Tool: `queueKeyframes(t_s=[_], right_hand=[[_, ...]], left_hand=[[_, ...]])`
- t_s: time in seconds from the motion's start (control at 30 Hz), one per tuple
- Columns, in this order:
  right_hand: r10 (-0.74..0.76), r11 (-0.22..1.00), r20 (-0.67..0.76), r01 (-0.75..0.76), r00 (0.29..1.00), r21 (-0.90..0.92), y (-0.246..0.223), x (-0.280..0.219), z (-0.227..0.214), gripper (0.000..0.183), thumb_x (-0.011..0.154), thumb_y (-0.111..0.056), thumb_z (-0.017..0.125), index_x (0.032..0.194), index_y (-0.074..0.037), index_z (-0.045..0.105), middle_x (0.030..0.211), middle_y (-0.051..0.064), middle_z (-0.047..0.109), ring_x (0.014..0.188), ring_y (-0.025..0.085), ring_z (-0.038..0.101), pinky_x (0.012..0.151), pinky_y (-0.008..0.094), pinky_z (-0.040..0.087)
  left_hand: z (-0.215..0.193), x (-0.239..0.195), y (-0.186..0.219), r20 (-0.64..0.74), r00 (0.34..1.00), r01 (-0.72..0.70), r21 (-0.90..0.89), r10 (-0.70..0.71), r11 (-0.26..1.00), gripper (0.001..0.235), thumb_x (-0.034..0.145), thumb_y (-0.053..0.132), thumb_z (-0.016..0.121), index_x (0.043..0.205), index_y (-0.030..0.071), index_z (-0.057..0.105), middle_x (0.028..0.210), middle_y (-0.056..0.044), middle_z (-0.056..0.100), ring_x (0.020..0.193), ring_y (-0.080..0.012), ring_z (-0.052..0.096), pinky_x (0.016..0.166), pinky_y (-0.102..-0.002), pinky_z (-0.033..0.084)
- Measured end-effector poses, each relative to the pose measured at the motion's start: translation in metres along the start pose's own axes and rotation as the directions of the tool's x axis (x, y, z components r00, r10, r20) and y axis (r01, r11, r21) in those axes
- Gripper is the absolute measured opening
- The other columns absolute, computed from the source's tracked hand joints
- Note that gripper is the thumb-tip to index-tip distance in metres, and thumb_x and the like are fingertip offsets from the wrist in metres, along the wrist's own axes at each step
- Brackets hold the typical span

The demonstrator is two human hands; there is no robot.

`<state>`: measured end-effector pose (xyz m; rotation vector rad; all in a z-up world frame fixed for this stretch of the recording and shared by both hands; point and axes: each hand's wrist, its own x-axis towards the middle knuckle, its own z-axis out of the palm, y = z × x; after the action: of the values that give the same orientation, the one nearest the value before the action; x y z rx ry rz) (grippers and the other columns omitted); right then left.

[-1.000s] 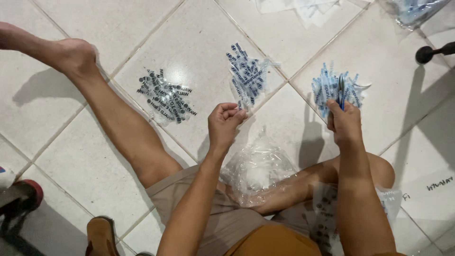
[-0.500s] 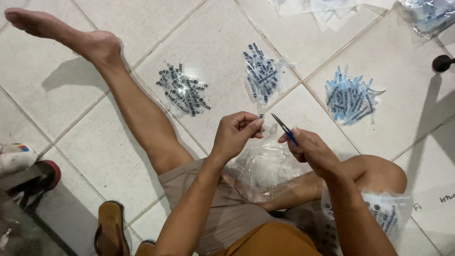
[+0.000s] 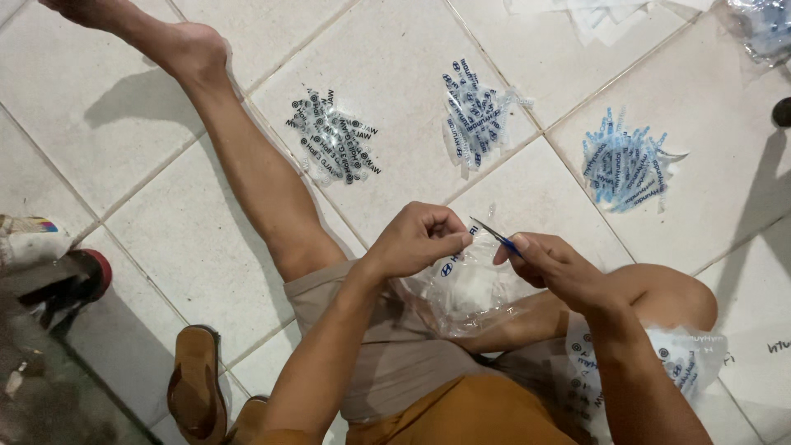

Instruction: The person sits on a tiled floor and uses scissors to cut small, circular stickers from a larger plastic sheet. The cut stickers are placed in piles on the floor, and the person repeatedly handles the sheet to continue cutting.

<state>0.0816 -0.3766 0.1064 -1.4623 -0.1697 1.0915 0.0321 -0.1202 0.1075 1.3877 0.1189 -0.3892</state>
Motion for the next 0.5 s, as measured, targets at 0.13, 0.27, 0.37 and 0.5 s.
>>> queueKeyframes(t_s=[0.13,0.27,0.37,0.5], right_hand=[[-0.007,0.999,0.011,0.007,1.000,0.036,0.012,-0.017,0.004,0.054,0.110,-0.037,0.039,0.098,0.003,0.072,0.059,-0.004,0.030,0.049,0.006,0.024,0.043,0.022,0.023],[-0.005,0.999,0.006,0.005,1.000,0.054,0.025,-0.026,0.008,0.054,0.111,-0.035,0.038,0.096,0.004,0.073,0.057,-0.005,0.034,0.047,0.005,0.027,0.042,0.022,0.026],[-0.006,0.997,-0.004,0.006,1.000,0.081,0.027,-0.031,0.011,0.051,0.112,-0.032,0.038,0.093,0.002,0.071,0.058,-0.005,0.033,0.048,0.005,0.028,0.041,0.022,0.025],[-0.002,0.992,-0.011,0.004,1.000,0.127,0.032,-0.040,0.014,0.049,0.112,-0.030,0.037,0.096,0.002,0.069,0.060,-0.005,0.035,0.048,0.004,0.028,0.041,0.021,0.024]], left_hand=[[0.006,-0.012,0.007,0.064,0.998,0.008,0.002,-0.008,1.000,0.006,0.083,0.007,0.073,0.085,0.003,0.074,0.056,-0.004,0.063,0.044,-0.0065,0.056,0.046,-0.019,0.045],[0.012,-0.016,0.005,0.105,0.994,0.014,0.030,-0.017,0.999,0.007,0.084,0.008,0.074,0.087,0.002,0.075,0.057,-0.004,0.064,0.045,-0.0063,0.055,0.048,-0.020,0.043],[0.015,-0.017,-0.003,0.133,0.991,0.007,0.029,-0.011,1.000,0.007,0.084,0.008,0.074,0.088,0.002,0.075,0.057,-0.004,0.065,0.045,-0.0070,0.056,0.048,-0.020,0.042],[0.022,-0.025,0.005,0.156,0.988,-0.001,0.043,-0.006,0.999,0.006,0.085,0.008,0.075,0.087,0.002,0.075,0.058,-0.004,0.065,0.045,-0.0067,0.056,0.048,-0.020,0.042]])
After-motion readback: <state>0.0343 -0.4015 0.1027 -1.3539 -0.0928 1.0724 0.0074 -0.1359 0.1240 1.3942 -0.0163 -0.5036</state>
